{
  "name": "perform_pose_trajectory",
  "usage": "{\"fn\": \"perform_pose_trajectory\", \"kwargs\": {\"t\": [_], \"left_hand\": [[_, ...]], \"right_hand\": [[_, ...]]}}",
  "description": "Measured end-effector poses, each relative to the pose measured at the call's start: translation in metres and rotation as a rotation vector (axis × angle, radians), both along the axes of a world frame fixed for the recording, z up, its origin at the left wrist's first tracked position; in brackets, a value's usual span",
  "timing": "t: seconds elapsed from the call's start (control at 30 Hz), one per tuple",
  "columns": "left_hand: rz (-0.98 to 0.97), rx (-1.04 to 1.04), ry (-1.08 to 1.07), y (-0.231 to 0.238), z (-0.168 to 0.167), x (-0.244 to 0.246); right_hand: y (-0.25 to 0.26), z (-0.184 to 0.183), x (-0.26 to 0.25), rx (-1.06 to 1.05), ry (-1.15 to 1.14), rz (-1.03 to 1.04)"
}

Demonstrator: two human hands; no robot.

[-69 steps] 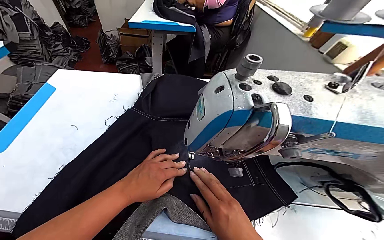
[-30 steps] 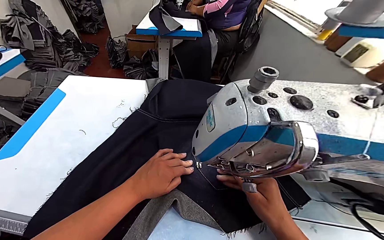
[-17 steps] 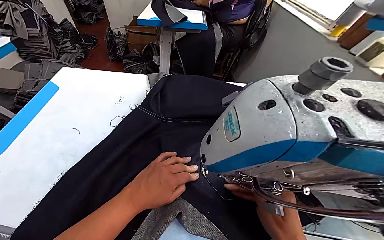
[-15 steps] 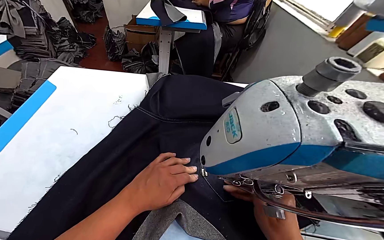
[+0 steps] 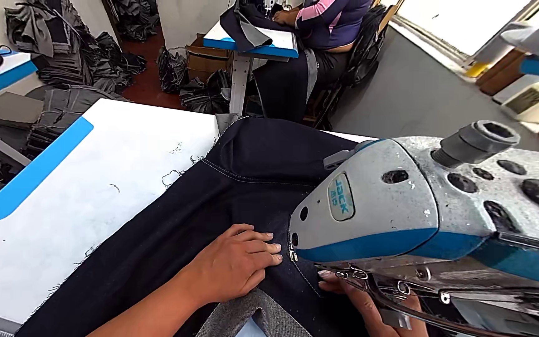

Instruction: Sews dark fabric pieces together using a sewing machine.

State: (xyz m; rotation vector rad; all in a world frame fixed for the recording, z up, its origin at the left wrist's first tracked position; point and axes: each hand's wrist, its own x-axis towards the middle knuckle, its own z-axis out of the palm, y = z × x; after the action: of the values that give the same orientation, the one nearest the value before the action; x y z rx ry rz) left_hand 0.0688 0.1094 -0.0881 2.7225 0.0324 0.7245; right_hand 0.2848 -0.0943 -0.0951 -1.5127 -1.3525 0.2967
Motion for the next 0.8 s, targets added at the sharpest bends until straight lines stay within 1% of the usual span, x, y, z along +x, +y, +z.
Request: {"fn": "perform_pose_trajectory", "kwargs": {"t": [0.1, 0.13, 0.17, 0.23, 0.27, 0.3, 0.33, 0.4, 0.43, 0.47, 0.5, 0.53, 0.57, 0.6, 0.67, 0.7, 0.73, 0.77, 0.8], "left_hand": [[0.002, -0.054, 0.004, 0.0, 0.001, 0.001], [0.025, -0.104, 0.054, -0.003, 0.006, 0.0], [0.059, -0.171, 0.176, -0.008, 0.02, -0.001], [0.135, -0.282, 0.541, -0.025, 0.062, 0.001], [0.156, -0.313, 0.662, -0.038, 0.079, 0.004], [0.169, -0.334, 0.701, -0.053, 0.087, 0.007], [0.182, -0.343, 0.682, -0.069, 0.088, 0.008], [0.214, -0.301, 0.597, -0.101, 0.07, 0.009], [0.246, -0.228, 0.527, -0.113, 0.054, 0.008], [0.292, -0.098, 0.402, -0.12, 0.033, 0.007], [0.331, 0.037, 0.261, -0.122, 0.013, 0.006], [0.344, 0.113, 0.156, -0.12, -0.001, 0.004], [0.332, 0.114, 0.101, -0.117, -0.006, 0.001], [0.308, 0.054, 0.096, -0.113, -0.005, -0.001], [0.279, -0.174, 0.156, -0.105, 0.009, -0.003], [0.296, -0.266, 0.183, -0.101, 0.016, -0.002], [0.328, -0.315, 0.222, -0.097, 0.023, 0.001], [0.369, -0.306, 0.286, -0.095, 0.028, 0.004], [0.399, -0.247, 0.358, -0.094, 0.03, 0.006]], "right_hand": [[0.002, -0.003, 0.001, 0.036, -0.054, -0.026], [0.002, -0.004, 0.003, 0.052, -0.102, -0.023], [0.004, -0.003, 0.006, 0.065, -0.174, -0.012], [0.01, 0.004, 0.018, 0.072, -0.409, 0.018], [0.013, 0.007, 0.026, 0.076, -0.545, 0.031], [0.017, 0.009, 0.035, 0.066, -0.661, 0.047], [0.022, 0.01, 0.044, 0.049, -0.741, 0.062], [0.03, 0.006, 0.055, -0.004, -0.781, 0.071], [0.033, 0.003, 0.056, -0.022, -0.755, 0.071], [0.035, 0.0, 0.055, -0.033, -0.738, 0.076], [0.035, -0.002, 0.053, -0.031, -0.735, 0.083], [0.034, -0.002, 0.05, -0.027, -0.73, 0.094], [0.031, -0.002, 0.048, -0.008, -0.72, 0.098], [0.028, 0.001, 0.045, 0.029, -0.7, 0.099], [0.02, 0.01, 0.035, 0.115, -0.611, 0.102], [0.018, 0.014, 0.03, 0.149, -0.569, 0.093], [0.017, 0.016, 0.024, 0.168, -0.533, 0.076], [0.017, 0.015, 0.02, 0.179, -0.505, 0.049], [0.018, 0.014, 0.016, 0.184, -0.498, 0.004]]}}
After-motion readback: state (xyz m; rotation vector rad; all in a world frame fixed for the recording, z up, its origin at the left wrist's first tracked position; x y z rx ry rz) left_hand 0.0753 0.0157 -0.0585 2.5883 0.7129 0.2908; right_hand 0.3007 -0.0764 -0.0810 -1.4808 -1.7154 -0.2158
